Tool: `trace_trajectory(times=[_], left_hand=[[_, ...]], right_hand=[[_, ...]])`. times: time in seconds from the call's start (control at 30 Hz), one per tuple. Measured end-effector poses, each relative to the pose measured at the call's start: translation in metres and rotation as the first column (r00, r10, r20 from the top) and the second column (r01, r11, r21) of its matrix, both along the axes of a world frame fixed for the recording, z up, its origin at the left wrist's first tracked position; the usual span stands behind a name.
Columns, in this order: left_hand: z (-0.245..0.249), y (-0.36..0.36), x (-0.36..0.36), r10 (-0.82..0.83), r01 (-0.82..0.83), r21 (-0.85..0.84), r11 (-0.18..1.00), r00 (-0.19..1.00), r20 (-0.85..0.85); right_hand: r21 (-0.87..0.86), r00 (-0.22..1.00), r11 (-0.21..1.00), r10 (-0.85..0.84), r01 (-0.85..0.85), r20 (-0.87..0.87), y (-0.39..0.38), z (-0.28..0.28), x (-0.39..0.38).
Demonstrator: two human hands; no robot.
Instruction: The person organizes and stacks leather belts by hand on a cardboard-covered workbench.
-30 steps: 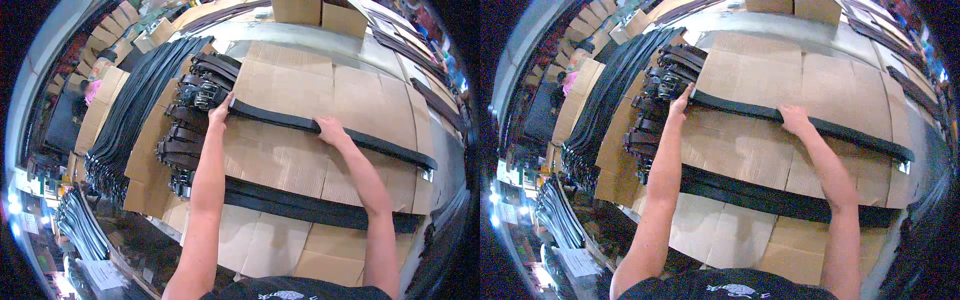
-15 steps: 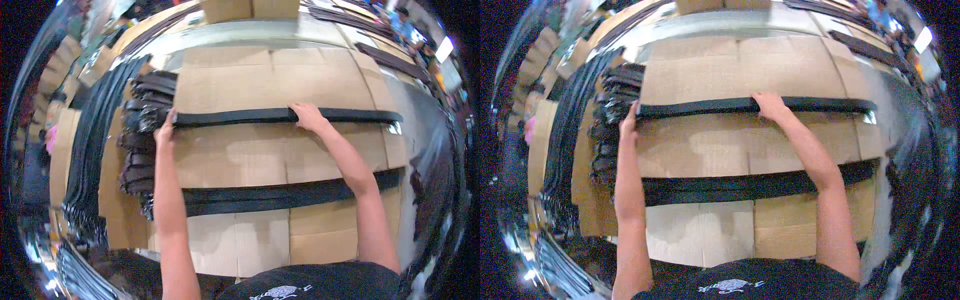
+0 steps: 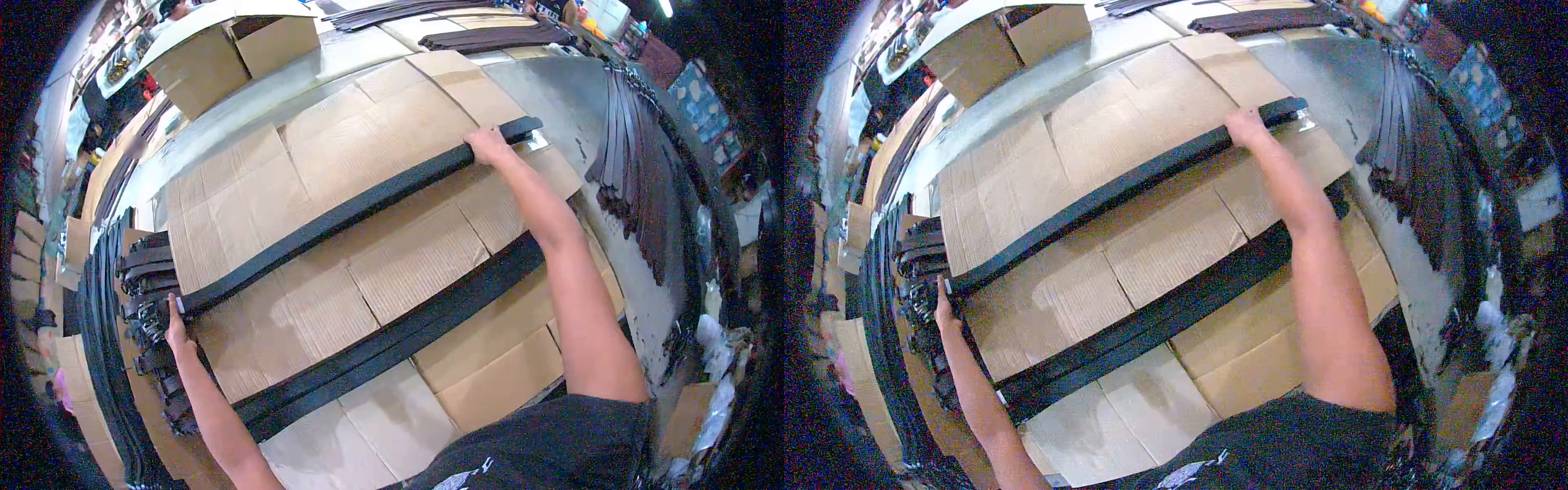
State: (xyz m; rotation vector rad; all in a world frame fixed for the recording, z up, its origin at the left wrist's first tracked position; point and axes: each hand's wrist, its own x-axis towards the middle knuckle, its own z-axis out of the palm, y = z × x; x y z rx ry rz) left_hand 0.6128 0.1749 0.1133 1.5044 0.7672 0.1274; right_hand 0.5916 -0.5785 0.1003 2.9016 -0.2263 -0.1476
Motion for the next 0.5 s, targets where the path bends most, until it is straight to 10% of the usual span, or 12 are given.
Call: trace_trajectory(times=[0.3,0.5], left_hand=[[-0.017,0.016,0.002,-0.067,0.075,-0.123,0.99,0.995,0.073],[0.014,-0.017,-0.018,-0.059,0.054,0.038,0.998,0.987,0.148]], right_hand=[[0.077,0.974,0.972,0.22,-0.224,0.056,-0.015,0.007,-0.005],[-0.037,0.959,0.99,0.12,-0.134,-0.257,0.019,0.026,0.01]])
